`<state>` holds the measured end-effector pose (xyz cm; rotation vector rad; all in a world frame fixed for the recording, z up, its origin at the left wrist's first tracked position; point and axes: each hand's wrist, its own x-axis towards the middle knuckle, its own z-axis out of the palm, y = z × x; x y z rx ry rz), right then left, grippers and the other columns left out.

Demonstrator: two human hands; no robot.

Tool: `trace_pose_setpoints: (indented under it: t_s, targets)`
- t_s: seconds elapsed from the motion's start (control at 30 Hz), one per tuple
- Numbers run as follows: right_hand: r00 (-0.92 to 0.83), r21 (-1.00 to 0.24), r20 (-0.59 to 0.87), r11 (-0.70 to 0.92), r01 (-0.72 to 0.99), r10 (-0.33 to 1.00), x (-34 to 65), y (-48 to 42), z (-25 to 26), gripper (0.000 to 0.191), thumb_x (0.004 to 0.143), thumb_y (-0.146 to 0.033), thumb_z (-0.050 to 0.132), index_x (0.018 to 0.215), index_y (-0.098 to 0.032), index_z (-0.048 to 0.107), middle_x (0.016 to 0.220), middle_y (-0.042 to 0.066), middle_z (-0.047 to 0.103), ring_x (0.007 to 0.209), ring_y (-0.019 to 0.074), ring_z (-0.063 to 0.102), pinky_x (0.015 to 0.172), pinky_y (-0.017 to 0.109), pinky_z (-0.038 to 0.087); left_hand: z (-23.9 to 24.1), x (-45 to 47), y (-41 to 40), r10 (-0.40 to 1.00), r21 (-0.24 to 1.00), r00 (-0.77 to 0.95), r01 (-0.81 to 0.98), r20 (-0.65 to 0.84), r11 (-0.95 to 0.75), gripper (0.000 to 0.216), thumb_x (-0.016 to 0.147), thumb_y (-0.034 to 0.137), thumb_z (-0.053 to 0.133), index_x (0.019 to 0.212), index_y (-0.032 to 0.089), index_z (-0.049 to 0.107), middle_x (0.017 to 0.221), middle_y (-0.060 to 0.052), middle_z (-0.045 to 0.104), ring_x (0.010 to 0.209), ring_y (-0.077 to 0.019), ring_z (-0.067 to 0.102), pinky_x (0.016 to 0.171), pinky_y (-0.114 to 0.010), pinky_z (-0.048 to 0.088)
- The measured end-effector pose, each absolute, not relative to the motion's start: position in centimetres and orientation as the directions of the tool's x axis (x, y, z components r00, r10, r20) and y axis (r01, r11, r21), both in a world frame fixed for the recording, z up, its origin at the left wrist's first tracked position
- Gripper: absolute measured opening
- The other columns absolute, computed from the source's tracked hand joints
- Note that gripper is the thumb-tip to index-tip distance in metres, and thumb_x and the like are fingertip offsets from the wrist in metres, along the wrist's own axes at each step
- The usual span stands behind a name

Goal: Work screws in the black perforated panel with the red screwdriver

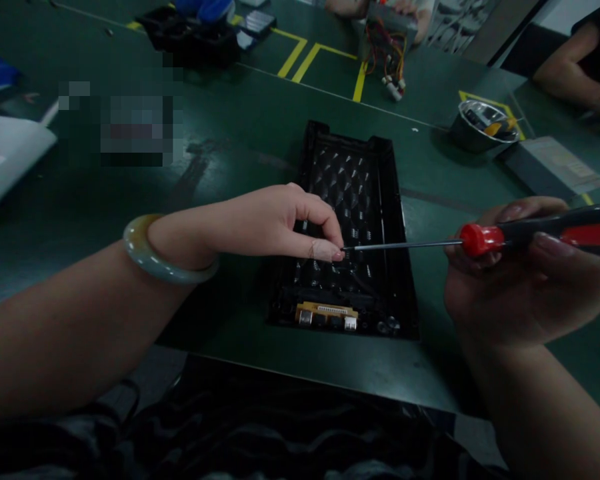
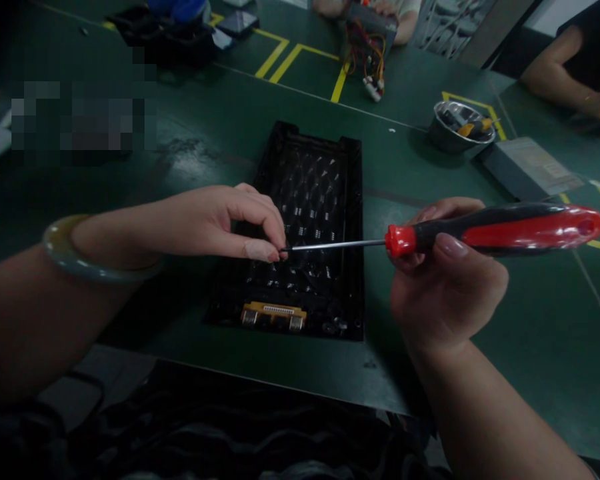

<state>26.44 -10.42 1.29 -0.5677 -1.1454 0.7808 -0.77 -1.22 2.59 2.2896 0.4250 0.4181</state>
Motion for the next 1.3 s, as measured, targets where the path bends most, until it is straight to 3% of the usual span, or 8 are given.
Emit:
trace_pose_setpoints:
  t_s: [0.27, 0.47, 0.6, 0.7, 1.0, 1.17, 1.3]
  targets:
    - [0.274, -0.781, 0.592, 0.624, -0.038, 0.758, 25.6, -11.1, 1.9, 0.01, 0.071, -0.014, 0.059, 0.065, -0.021, 0.06, 0.077, -0.001, 0.056, 0.05, 0.0075, 0.044, 0.038, 0.023, 0.025, 2.8, -0.9, -1.4, 0.534, 0.763, 0.841, 0.286, 0.09, -0.579, 0.02, 0.09, 0.042, 0.069, 0.1, 0.026, 0.077, 0.095, 0.005, 0.077, 0.088, -0.0128, 0.071, 0.082, -0.022, 0.05]
    - [0.226, -0.788, 0.581, 0.61, -0.082, 0.782, 25.1, -11.1, 2.6, 0.005, 0.064, -0.013, 0.06, 0.066, -0.018, 0.06, 0.073, 0.0, 0.052, 0.051, 0.0093, 0.049, 0.039, 0.026, 0.025, 2.8, -0.7, -1.7, 0.567, 0.792, 0.816, 0.27, 0.114, -0.548, 0.018, 0.091, 0.035, 0.066, 0.104, 0.024, 0.073, 0.105, 0.002, 0.076, 0.096, -0.0144, 0.071, 0.089, -0.026, 0.052]
    - [0.184, -0.849, 0.485, 0.511, -0.136, 0.855, 24.6, -11.1, 2.8, 0.011, 0.059, -0.015, 0.063, 0.07, -0.016, 0.065, 0.066, 0.0, 0.053, 0.049, 0.0101, 0.047, 0.036, 0.026, 0.021, 2.5, -0.4, -1.6, 0.652, 0.84, 0.74, 0.24, 0.165, -0.486, 0.013, 0.09, 0.032, 0.068, 0.098, 0.021, 0.07, 0.101, 0.0, 0.076, 0.094, -0.0163, 0.071, 0.086, -0.03, 0.055]
    - [0.128, -0.875, 0.445, 0.461, -0.147, 0.886, 24.4, -11.3, 2.5, 0.015, 0.06, -0.017, 0.068, 0.075, -0.017, 0.068, 0.065, -0.001, 0.054, 0.047, 0.0107, 0.044, 0.038, 0.028, 0.022, 2.3, -0.3, -1.6, 0.735, 0.892, 0.654, 0.21, 0.176, -0.4, 0.013, 0.089, 0.03, 0.07, 0.095, 0.019, 0.067, 0.098, -0.001, 0.075, 0.093, -0.0179, 0.073, 0.084, -0.032, 0.057]
    - [0.023, -0.935, 0.345, 0.346, -0.081, 0.938, 24.9, -12.0, 1.6, 0.02, 0.066, -0.026, 0.08, 0.081, -0.02, 0.069, 0.079, 0.003, 0.058, 0.068, 0.0157, 0.051, 0.051, 0.029, 0.033, 2.0, -0.1, -0.9, 0.859, 0.968, 0.474, 0.046, 0.195, -0.245, 0.015, 0.079, 0.018, 0.076, 0.089, 0.018, 0.066, 0.098, 0.003, 0.075, 0.098, -0.0147, 0.07, 0.098, -0.036, 0.055]
    - [0.022, -0.933, 0.352, 0.353, -0.071, 0.936, 25.1, -12.0, 1.5, 0.02, 0.068, -0.027, 0.079, 0.084, -0.02, 0.069, 0.081, 0.003, 0.057, 0.069, 0.0162, 0.051, 0.052, 0.029, 0.032, 2.4, -0.3, -1.3, 0.777, 0.927, 0.607, 0.172, 0.166, -0.333, 0.016, 0.084, 0.029, 0.076, 0.097, 0.02, 0.071, 0.095, 0.001, 0.075, 0.097, -0.019, 0.073, 0.088, -0.033, 0.058]
    - [-0.001, -0.927, 0.37, 0.369, -0.064, 0.929, 25.2, -12.0, 1.4, 0.02, 0.07, -0.026, 0.079, 0.086, -0.019, 0.07, 0.081, 0.004, 0.058, 0.069, 0.0167, 0.051, 0.052, 0.03, 0.032, 3.1, -0.9, -1.8, 0.631, 0.86, 0.77, 0.258, 0.091, -0.439, 0.017, 0.084, 0.035, 0.079, 0.093, 0.022, 0.075, 0.089, 0.003, 0.077, 0.084, -0.014, 0.073, 0.077, -0.024, 0.056]
